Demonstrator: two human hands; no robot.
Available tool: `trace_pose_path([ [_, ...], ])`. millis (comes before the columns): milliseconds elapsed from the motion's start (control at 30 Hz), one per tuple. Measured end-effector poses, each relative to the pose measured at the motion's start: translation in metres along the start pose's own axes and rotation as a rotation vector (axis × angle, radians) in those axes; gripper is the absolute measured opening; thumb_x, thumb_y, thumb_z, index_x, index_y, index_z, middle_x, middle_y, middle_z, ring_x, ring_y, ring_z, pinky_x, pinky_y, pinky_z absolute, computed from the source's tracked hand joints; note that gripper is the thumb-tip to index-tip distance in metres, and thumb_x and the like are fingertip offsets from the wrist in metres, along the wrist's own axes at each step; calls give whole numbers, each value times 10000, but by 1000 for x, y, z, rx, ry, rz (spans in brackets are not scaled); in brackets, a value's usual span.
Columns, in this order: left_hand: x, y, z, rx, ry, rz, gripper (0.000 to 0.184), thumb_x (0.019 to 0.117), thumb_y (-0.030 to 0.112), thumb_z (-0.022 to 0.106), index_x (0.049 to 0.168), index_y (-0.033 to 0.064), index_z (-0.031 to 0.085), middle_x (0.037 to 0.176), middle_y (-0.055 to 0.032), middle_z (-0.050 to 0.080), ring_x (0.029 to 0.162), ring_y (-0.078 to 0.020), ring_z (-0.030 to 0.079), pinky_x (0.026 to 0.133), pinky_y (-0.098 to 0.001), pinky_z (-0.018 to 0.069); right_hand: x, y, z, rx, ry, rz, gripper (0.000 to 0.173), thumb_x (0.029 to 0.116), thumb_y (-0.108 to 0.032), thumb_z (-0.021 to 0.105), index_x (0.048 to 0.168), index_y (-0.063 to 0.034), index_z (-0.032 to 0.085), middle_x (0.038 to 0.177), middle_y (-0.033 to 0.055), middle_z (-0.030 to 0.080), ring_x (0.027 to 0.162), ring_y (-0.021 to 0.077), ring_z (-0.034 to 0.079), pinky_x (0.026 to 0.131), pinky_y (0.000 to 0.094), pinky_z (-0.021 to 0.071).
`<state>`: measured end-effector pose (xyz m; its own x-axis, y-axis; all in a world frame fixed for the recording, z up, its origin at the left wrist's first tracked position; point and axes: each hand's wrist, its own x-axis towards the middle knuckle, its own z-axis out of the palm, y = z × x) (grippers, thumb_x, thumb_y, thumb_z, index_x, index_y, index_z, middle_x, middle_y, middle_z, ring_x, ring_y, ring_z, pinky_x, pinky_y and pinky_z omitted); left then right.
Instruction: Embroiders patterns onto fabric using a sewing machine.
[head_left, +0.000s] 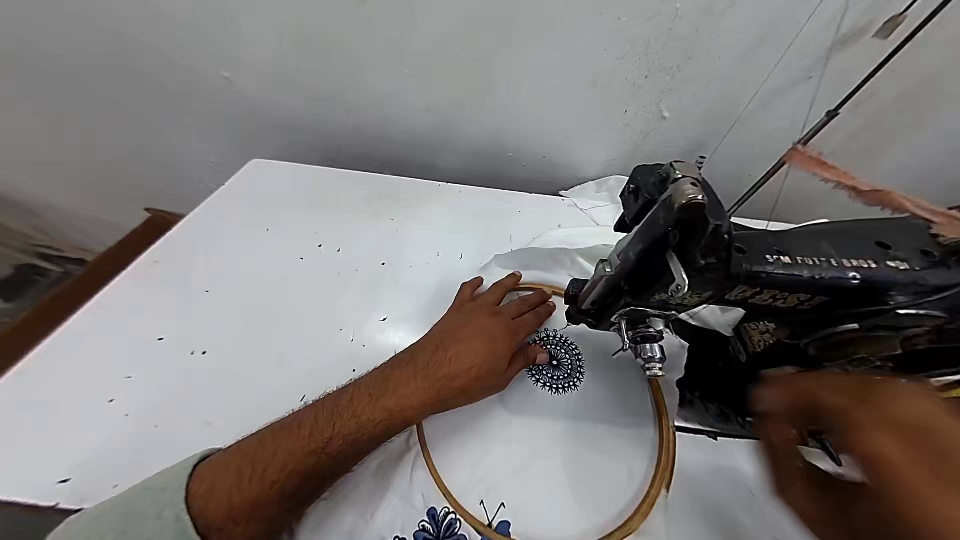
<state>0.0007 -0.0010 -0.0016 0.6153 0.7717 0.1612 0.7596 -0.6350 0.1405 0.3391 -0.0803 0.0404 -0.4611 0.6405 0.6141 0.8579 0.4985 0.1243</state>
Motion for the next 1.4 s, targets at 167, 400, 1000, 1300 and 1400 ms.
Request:
trace_pose_path([
  [167,-3,3,3,-3,-116,-41,638,1072,571,293,1571,204,446,1661,40,357,1570,-292,229,1204,-700,168,55,-31,81,145,-318,245,270,847,-295,699,798,-31,682,751,136,643,713,333,681,579,526,542],
  [400,-3,3,4,14,-103,-49,643,1071,569,284,1566,195,456,1657,38,365,1566,-289,245,1204,-705,168,71,-25,82,256,-453,480,219,787,-78,846,910,31,701,867,228,679,841,406,675,733,612,513],
  [1000,-4,5,0,51,-122,-52,648,1069,565,270,1563,190,460,1656,29,368,1567,-295,243,1193,-711,197,57,-26,98,427,-225,573,210,721,-152,766,882,-64,666,766,53,638,722,155,633,653,401,513],
  [1300,-5,7,0,42,-119,-45,636,1074,549,273,1561,187,463,1654,26,371,1565,-298,246,1189,-714,200,58,-25,96,401,-259,575,209,713,-118,781,867,-54,655,745,68,628,695,200,625,623,440,497],
  [1400,-4,5,0,42,-122,-53,640,1072,553,272,1565,188,457,1660,41,360,1568,-289,239,1190,-718,185,58,-25,98,409,-228,553,216,720,-154,764,889,-65,663,765,59,637,719,177,636,640,421,507],
])
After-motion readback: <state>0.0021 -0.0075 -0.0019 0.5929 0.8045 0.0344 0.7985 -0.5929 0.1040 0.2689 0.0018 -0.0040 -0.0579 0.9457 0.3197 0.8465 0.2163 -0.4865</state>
